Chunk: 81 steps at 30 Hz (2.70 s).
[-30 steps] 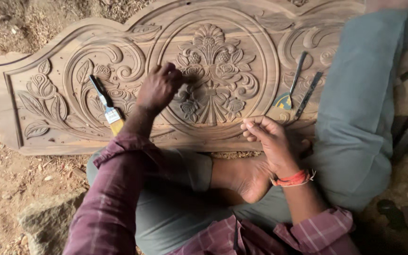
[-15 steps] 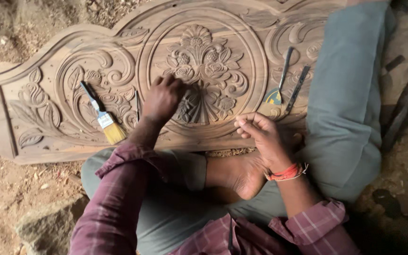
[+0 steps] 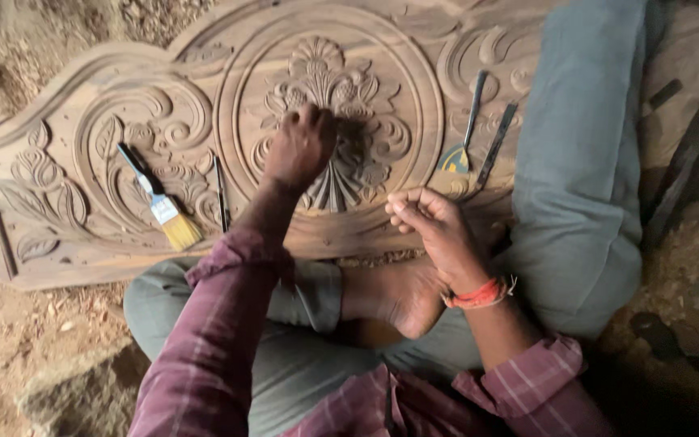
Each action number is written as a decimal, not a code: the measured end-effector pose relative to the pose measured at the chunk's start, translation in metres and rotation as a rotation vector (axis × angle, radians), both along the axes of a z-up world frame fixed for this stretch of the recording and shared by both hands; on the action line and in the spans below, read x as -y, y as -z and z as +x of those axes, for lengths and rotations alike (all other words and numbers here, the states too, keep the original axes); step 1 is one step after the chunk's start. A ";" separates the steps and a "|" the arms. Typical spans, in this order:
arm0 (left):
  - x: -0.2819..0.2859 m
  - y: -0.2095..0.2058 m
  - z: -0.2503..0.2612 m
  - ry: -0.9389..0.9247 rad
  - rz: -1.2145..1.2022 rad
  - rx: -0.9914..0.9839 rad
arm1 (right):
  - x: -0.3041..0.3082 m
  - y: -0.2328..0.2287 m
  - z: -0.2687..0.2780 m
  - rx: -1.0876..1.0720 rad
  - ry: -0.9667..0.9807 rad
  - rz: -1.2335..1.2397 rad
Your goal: The person carves intricate floral patterns into a large wooden panel using various chisels and a mallet. They periodically brush away wood shavings and use sandpaper to smooth the carved surfaces.
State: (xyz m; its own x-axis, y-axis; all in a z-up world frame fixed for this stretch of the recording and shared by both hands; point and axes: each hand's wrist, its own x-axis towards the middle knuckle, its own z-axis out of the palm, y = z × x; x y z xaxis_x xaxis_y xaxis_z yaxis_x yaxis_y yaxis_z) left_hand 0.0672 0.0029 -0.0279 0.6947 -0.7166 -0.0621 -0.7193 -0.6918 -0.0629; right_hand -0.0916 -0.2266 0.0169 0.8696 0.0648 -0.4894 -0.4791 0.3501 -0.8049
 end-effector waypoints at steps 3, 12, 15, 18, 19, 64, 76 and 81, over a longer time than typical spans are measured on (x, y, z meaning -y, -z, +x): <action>-0.009 0.001 -0.004 -0.112 -0.149 -0.180 | -0.003 -0.004 -0.007 -0.010 -0.006 0.000; 0.003 -0.006 -0.002 -0.057 -0.086 -0.175 | -0.001 0.001 -0.002 0.030 0.004 -0.002; 0.005 -0.004 -0.007 -0.066 -0.031 -0.151 | -0.004 0.004 0.000 -0.006 0.002 0.012; 0.006 0.001 -0.016 -0.162 -0.133 -0.186 | -0.005 0.009 -0.005 0.005 0.006 -0.005; 0.008 0.002 -0.018 -0.190 -0.194 -0.212 | -0.003 0.009 -0.006 -0.015 -0.001 -0.017; 0.021 -0.029 -0.172 -1.279 -1.733 -1.401 | -0.037 -0.004 -0.011 0.631 -0.323 -0.921; 0.015 -0.006 -0.165 -1.206 -1.768 -1.089 | -0.048 -0.018 -0.007 0.844 -0.314 -0.995; 0.011 0.001 -0.166 -1.287 -1.765 -1.107 | -0.062 -0.016 -0.005 0.762 -0.347 -0.967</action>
